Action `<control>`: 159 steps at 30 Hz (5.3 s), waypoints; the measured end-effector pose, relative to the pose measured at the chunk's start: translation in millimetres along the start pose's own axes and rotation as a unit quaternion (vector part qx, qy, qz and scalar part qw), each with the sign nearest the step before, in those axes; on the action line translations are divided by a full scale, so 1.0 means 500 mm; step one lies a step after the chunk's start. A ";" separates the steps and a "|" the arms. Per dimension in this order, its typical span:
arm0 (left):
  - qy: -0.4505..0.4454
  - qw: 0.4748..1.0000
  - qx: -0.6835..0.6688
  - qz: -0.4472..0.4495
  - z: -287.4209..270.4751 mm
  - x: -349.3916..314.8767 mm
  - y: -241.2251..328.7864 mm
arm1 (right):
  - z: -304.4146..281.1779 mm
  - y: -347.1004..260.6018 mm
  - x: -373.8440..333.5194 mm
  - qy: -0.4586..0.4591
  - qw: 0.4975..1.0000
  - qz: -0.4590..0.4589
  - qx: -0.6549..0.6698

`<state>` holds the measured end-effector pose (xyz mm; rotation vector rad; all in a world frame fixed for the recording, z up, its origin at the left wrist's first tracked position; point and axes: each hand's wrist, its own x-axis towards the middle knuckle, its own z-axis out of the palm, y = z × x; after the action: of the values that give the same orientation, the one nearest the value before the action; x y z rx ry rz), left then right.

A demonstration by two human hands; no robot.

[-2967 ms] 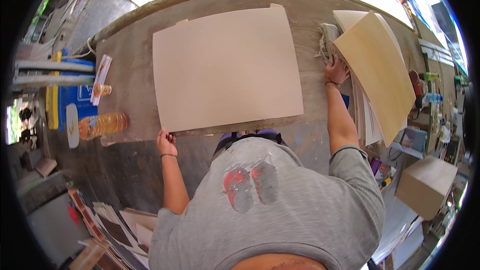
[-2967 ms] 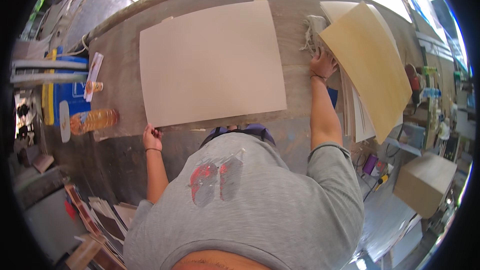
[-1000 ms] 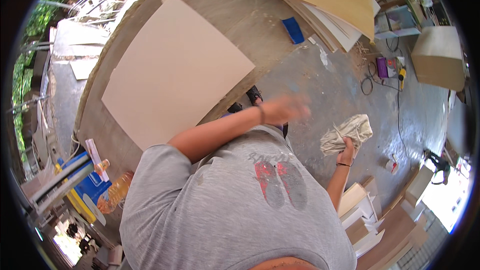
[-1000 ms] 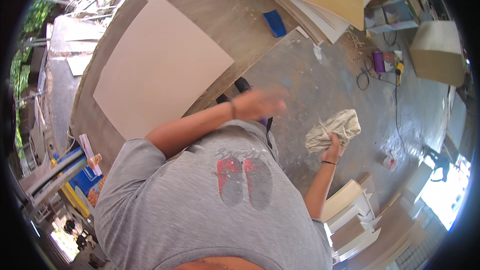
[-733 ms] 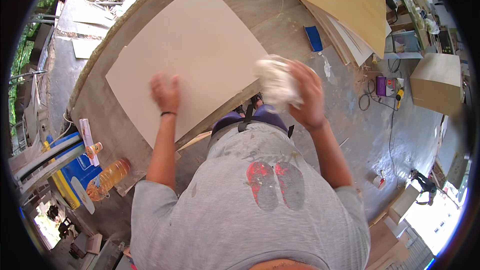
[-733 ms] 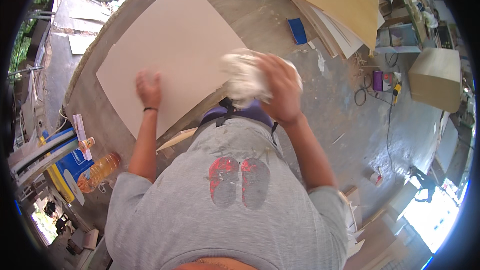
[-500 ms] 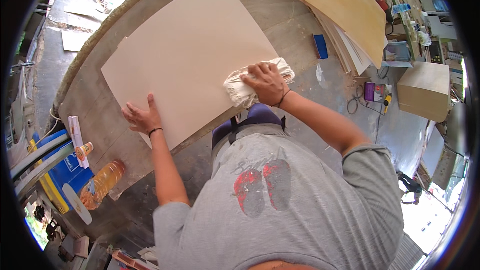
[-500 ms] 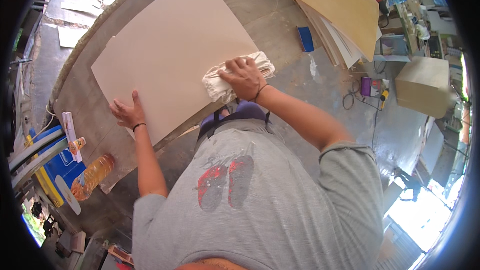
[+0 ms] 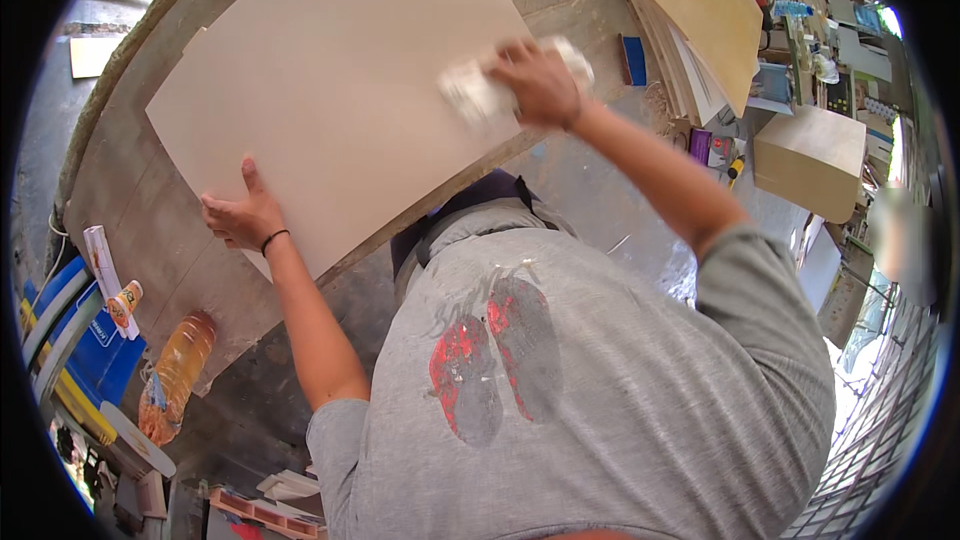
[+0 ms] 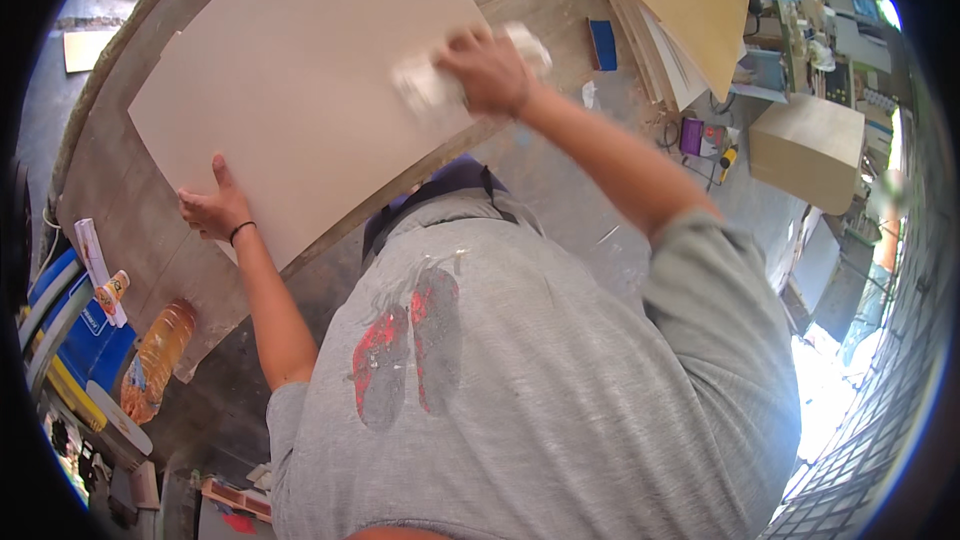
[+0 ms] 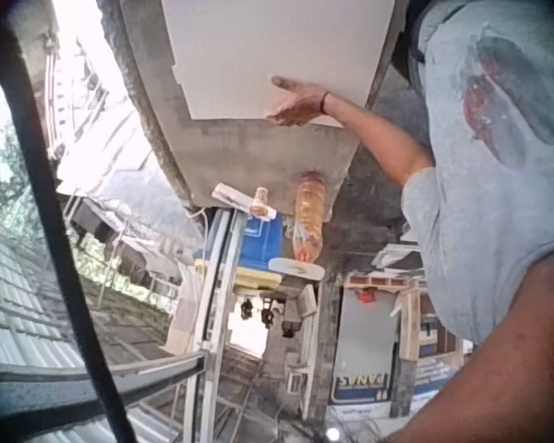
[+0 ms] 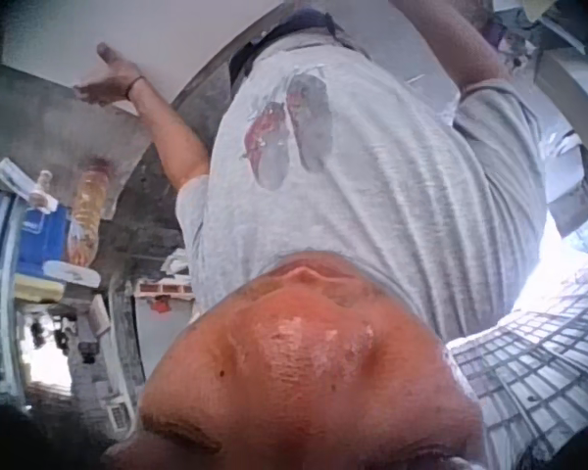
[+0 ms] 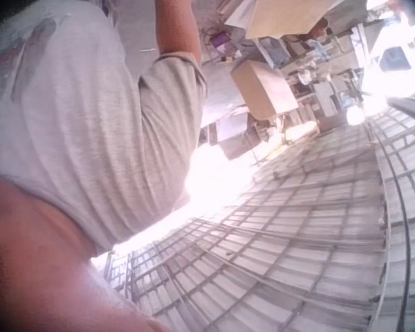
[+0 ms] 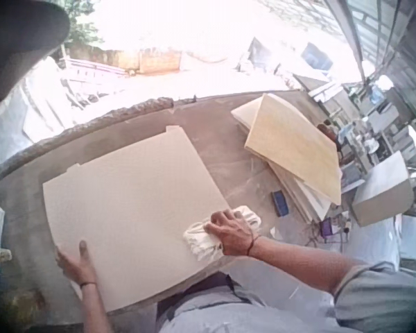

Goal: The person sands the surface of a wooden panel by hand, pours liquid adhesive from a bottle onto the panel, and spreads the adhesive across the surface using a flat applicator. The person then positions a second sheet onto the adhesive, presses it down by hand, and wipes the edges and surface with a cloth.

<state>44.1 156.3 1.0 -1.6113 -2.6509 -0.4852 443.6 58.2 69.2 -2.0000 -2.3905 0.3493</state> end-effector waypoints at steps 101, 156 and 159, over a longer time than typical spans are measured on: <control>-0.237 0.831 -0.471 -0.177 -0.046 -0.125 -0.257 | -0.025 -0.278 0.206 -0.185 0.775 -0.600 -0.071; -0.226 0.782 -0.527 -0.244 -0.101 -0.141 -0.222 | 0.036 -0.617 0.659 -0.022 0.974 -0.215 -0.069; -0.213 0.781 -0.537 -0.237 -0.070 -0.156 -0.243 | 0.021 -0.632 0.702 -0.039 0.979 -0.183 -0.076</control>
<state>-29.9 27.6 -9.8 -1.1190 -3.3443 -2.2239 69.7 346.8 65.4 -1.5658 -2.8393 0.2456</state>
